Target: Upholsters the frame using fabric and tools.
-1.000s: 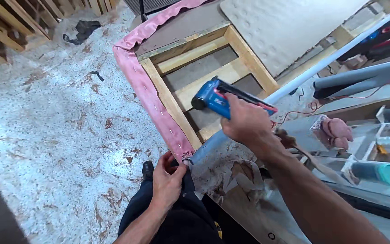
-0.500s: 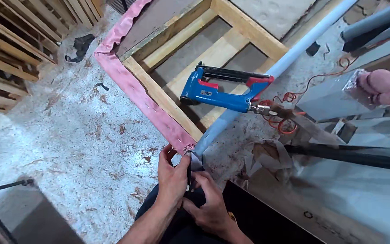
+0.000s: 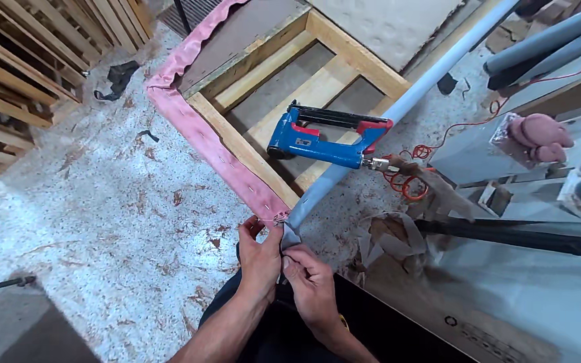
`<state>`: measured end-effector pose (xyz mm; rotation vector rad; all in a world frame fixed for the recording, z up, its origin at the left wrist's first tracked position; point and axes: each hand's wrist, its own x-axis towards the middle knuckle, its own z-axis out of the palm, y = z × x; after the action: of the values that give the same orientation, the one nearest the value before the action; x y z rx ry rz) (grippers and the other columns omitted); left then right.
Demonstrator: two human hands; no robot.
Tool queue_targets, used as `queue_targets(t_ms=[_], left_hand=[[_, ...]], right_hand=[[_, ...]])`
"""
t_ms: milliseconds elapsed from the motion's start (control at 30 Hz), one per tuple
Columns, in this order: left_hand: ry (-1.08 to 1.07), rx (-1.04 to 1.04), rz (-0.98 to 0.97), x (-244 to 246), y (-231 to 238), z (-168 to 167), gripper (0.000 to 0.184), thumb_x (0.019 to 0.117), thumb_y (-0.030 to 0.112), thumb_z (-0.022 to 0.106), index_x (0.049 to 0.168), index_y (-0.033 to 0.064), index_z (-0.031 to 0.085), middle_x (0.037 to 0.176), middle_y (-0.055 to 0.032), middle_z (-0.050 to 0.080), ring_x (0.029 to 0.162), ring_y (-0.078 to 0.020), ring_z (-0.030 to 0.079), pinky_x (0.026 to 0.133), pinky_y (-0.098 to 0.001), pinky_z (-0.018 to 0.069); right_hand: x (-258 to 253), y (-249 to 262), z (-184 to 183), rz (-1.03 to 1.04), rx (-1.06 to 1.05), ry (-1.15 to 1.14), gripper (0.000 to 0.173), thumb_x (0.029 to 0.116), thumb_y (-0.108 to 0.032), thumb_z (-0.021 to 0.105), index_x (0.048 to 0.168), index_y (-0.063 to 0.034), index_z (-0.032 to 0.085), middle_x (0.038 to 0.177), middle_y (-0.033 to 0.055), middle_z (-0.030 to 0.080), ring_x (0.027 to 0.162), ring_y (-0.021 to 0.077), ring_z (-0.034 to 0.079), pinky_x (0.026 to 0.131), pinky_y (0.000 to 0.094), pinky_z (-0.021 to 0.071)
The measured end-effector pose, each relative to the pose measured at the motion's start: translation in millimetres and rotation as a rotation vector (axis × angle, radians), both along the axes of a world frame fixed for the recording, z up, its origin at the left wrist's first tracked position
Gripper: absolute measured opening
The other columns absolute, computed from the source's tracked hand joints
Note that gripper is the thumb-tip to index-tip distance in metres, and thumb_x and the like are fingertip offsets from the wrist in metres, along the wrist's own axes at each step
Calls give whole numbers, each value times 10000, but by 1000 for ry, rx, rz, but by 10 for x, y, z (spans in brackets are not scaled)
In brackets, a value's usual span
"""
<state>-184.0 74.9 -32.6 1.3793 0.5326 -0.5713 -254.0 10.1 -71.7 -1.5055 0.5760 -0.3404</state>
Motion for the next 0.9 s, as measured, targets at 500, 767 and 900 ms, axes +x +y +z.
queue_targets(t_ms=[500, 767, 900], left_hand=[[-41, 230, -114, 124, 122, -22, 765, 785, 130, 846, 1426, 6, 447, 1205, -167, 618, 890, -222, 664, 757, -369, 586], [-268, 440, -264, 184, 233, 77, 896, 712, 279, 890, 1458, 44, 452, 1321, -164, 582, 1047, -262, 625, 848, -449, 553], [-829, 679, -564, 452, 394, 219, 1048, 640, 456, 889, 1510, 125, 409, 1653, -151, 255, 1488, -373, 311, 1123, -639, 353]], right_hand=[[400, -912, 465, 100, -972, 80, 300, 1061, -266, 446, 1034, -42, 644, 673, 33, 610, 547, 167, 606, 471, 369, 502], [359, -937, 408, 169, -910, -89, 276, 820, -241, 732, 1035, -69, 711, 883, 46, 731, 724, 132, 708, 586, 330, 597], [426, -934, 389, 161, -845, -149, 102, 883, -137, 700, 960, -78, 733, 934, 39, 737, 819, 102, 713, 705, 281, 612]])
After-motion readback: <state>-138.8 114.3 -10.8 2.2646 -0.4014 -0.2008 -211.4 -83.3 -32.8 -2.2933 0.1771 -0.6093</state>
